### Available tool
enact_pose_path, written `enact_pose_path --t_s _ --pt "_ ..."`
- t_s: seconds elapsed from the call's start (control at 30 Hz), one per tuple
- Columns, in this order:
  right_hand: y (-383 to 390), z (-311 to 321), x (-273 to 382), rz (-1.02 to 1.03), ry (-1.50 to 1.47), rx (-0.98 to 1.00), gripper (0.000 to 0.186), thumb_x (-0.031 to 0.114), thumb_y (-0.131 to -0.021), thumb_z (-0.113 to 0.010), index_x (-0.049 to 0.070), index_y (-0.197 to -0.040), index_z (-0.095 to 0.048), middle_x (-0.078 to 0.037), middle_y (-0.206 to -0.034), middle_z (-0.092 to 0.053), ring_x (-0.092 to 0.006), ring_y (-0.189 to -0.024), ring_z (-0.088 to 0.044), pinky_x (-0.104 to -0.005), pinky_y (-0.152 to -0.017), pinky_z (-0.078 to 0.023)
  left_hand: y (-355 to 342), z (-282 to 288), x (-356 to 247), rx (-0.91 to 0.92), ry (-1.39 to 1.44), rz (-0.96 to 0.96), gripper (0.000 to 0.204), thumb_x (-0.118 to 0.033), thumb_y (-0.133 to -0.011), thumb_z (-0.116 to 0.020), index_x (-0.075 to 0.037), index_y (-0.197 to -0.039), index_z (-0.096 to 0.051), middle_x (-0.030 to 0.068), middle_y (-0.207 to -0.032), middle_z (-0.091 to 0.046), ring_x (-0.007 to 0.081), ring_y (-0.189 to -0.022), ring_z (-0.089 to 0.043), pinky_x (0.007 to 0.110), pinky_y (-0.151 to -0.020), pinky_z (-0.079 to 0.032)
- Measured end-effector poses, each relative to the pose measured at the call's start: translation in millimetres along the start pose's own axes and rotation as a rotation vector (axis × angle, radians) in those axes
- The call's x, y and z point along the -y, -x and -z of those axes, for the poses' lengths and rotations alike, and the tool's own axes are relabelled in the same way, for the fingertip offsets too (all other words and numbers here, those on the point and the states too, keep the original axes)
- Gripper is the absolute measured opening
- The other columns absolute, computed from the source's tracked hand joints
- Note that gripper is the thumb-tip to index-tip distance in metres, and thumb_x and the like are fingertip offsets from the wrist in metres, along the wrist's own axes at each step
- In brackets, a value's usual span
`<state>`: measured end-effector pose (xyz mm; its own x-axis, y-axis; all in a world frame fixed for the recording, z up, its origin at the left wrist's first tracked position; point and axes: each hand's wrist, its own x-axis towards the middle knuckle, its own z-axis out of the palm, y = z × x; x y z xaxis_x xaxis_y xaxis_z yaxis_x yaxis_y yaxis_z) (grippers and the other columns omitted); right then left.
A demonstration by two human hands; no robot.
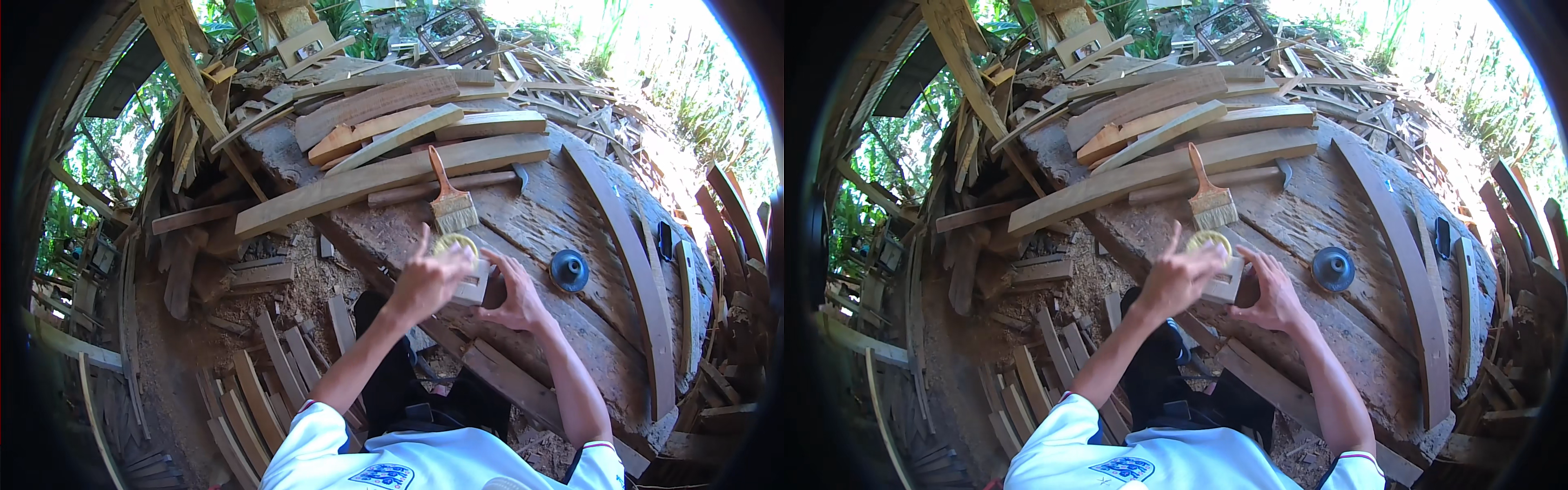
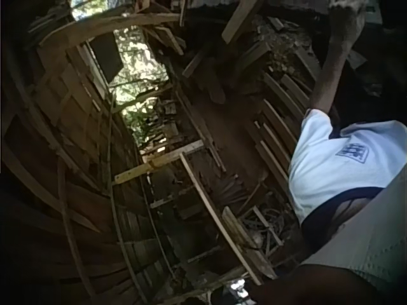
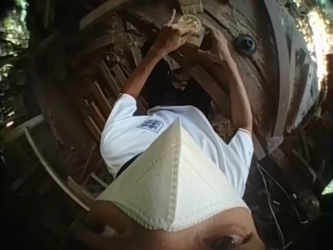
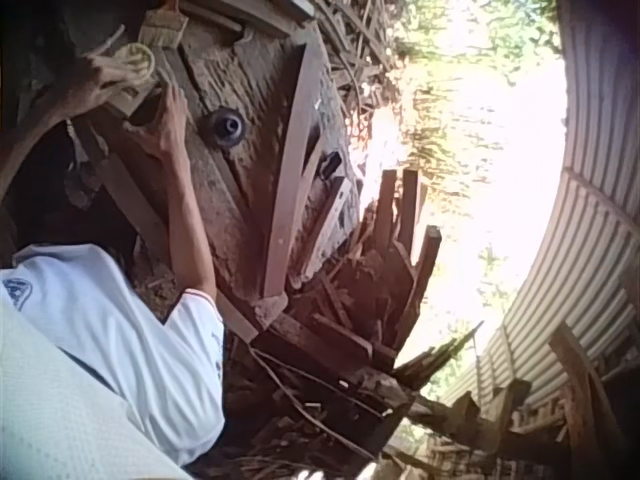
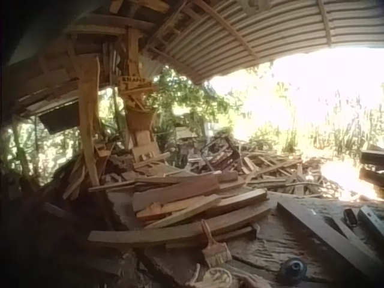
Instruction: The person smooths a small rectangular wooden block using a sanding sponge, then uses a sanding disc to further refine the surface. Finally, they brush the block with a paintbrush to remove dust. The work is performed on a cluttered wooden workbench in an outdoor setting.
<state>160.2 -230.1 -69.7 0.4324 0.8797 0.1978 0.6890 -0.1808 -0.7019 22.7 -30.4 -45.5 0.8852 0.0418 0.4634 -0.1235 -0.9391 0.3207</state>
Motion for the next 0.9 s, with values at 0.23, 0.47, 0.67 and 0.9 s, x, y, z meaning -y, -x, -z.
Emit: enact_pose_path --t_s 0.23,0.47,0.67,0.9 --pt "-1.5 -0.2 5.6 -0.021 0.097 0.019 0.094 0.048 -0.065 -0.092 0.004 -0.140 -0.057 -0.016 -0.135 -0.057 -0.0381 -0.130 -0.053 -0.0505 -0.112 -0.043 -3.5 13.0 8.8 0.001 0.056 0.118 0.017 -0.018 -0.107 -0.063 -0.017 -0.108 -0.080 0.0067 -0.125 -0.079 0.0199 -0.117 -0.077 0.071 -0.129 -0.021" --pt "-1.4 -0.8 -3.3 0.042 0.065 0.034 0.097 0.047 -0.062 -0.093 0.003 -0.140 -0.058 -0.017 -0.132 -0.059 -0.0386 -0.126 -0.055 -0.0502 -0.111 -0.044 31.6 -3.8 -20.9 -0.017 0.075 -0.062 0.015 -0.022 -0.100 -0.074 -0.024 -0.113 -0.081 0.0020 -0.126 -0.079 0.0174 -0.125 -0.072 0.066 -0.131 -0.019" --pt "-0.9 -0.9 1.4 -0.003 0.081 0.009 0.097 0.048 -0.063 -0.093 0.002 -0.141 -0.057 -0.017 -0.134 -0.059 -0.0390 -0.130 -0.054 -0.0496 -0.112 -0.045 57.1 -0.2 -8.7 -0.106 -0.045 -0.040 0.024 -0.025 -0.102 -0.072 -0.025 -0.125 -0.079 -0.0016 -0.134 -0.076 0.0173 -0.127 -0.071 0.065 -0.131 -0.021" --pt "-0.9 -0.3 4.5 0.003 0.080 0.004 0.099 0.049 -0.063 -0.094 0.002 -0.141 -0.057 -0.018 -0.136 -0.058 -0.0402 -0.129 -0.056 -0.0494 -0.112 -0.045 54.4 -6.9 3.1 -0.141 -0.007 -0.023 0.029 -0.021 -0.101 -0.073 -0.020 -0.130 -0.077 -0.0018 -0.135 -0.075 0.0130 -0.132 -0.068 0.064 -0.131 -0.021"
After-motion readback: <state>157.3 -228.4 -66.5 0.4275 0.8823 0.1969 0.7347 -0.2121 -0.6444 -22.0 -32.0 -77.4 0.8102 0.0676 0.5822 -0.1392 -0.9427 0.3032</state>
